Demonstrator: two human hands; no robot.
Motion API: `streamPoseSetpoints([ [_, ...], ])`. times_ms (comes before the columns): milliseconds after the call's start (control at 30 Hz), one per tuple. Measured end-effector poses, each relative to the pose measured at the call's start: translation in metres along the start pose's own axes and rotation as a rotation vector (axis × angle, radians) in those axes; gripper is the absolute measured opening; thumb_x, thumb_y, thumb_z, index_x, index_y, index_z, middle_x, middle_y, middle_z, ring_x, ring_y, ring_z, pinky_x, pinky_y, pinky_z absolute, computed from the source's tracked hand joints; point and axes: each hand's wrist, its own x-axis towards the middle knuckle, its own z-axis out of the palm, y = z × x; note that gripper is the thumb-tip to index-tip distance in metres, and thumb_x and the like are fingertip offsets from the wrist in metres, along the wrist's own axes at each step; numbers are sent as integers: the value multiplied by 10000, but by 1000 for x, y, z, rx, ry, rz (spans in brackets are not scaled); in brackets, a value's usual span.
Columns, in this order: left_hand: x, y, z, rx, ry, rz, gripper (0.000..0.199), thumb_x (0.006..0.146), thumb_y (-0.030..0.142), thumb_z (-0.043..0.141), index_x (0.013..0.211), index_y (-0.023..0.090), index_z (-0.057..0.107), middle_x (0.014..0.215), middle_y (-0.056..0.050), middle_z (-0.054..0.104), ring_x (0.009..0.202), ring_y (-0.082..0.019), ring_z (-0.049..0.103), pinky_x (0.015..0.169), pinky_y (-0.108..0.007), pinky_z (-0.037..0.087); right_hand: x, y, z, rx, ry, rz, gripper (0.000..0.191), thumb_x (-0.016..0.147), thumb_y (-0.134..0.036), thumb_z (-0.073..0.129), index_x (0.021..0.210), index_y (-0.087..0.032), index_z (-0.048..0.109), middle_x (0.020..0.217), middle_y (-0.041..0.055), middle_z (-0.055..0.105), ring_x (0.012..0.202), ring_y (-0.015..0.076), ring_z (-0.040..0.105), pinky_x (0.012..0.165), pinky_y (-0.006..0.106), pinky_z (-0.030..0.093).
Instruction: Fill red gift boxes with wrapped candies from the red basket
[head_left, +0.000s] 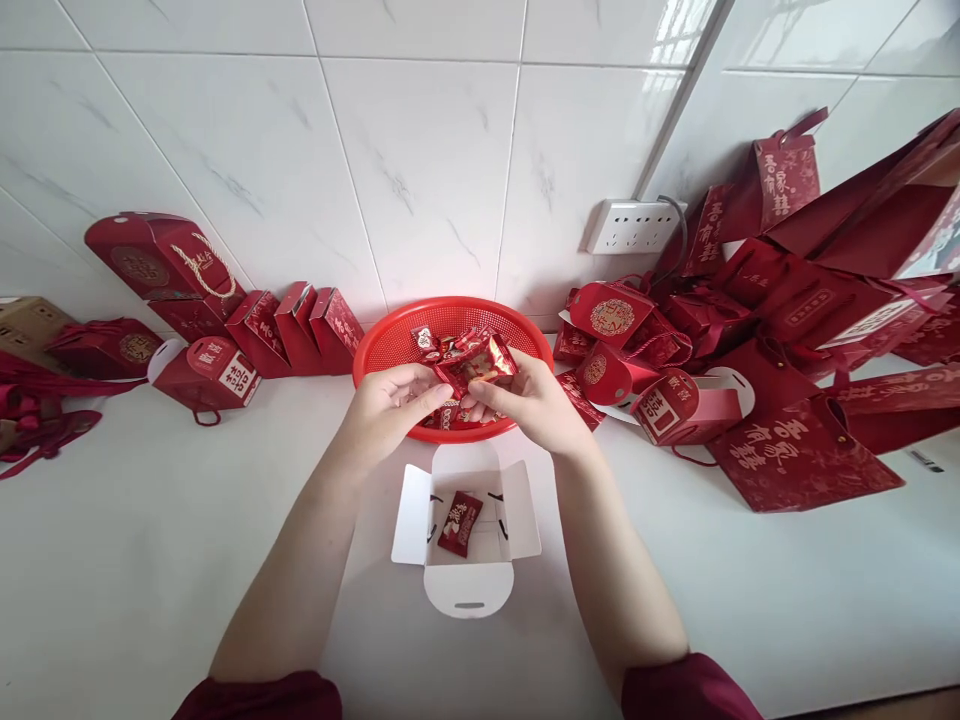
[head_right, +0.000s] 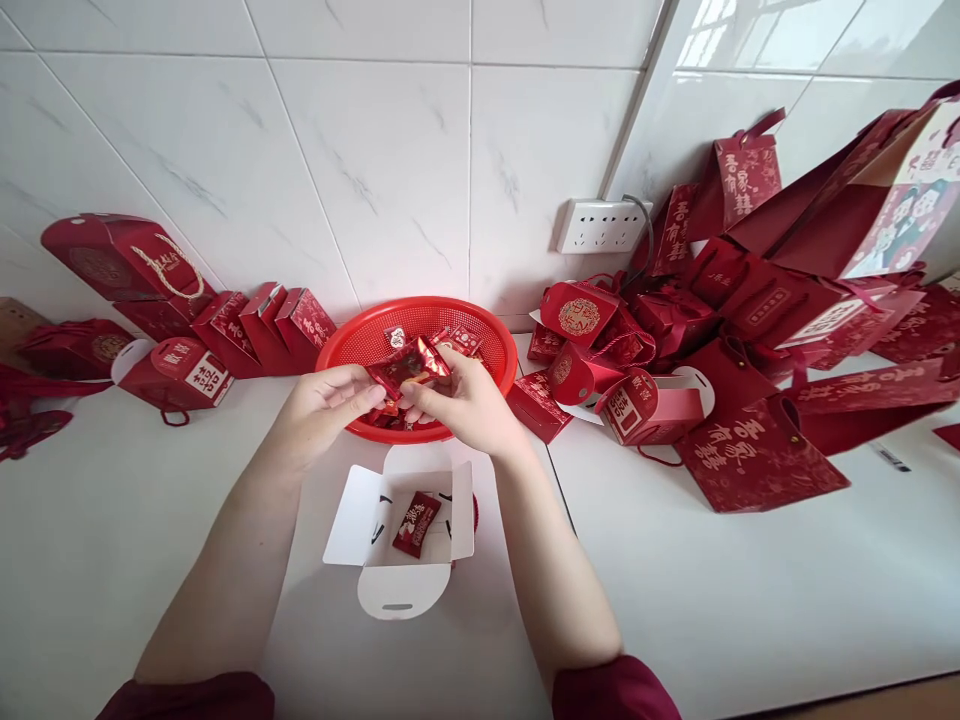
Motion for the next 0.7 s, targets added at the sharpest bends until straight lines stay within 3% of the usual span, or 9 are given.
streamPoseSetpoints([
  [167,-7,12,6,-42,-100,84,234,928,376,632,868,157,686,842,-62,697,812,-191,669,756,-302,554,-4,-5,-1,-38,-111,23,242,912,-401,667,966,-165,666,885,45,707,812,151,666,780,308,568],
  [333,-12,18,3,8,-128,158,160,942,320,623,924,190,715,856,-47,684,817,-169,647,748,-271,540,-9,-10,-10,-95,-215,51,364,991,-445,540,862,-150,710,861,52,727,765,129,662,735,264,541],
  [467,-16,18,2,6,-182,180,171,930,335,633,957,200,734,852,-59,688,765,-177,645,681,-278,540,-17,-16,-14,-60,-311,-15,283,981,-375,577,867,-159,719,847,43,729,767,136,670,728,274,545],
  [567,-20,23,6,6,-202,188,193,923,352,630,958,195,736,885,-75,711,781,-198,662,690,-303,558,-23,-20,-13,-67,-288,-47,232,965,-351,607,874,-167,715,841,38,719,785,147,674,758,300,562],
  [700,-25,31,9,86,-234,186,168,901,304,656,802,178,706,852,-69,720,815,-205,679,705,-298,577,-27,-25,-9,-99,-236,-50,220,955,-369,617,897,-172,696,852,40,701,803,159,670,763,314,565],
])
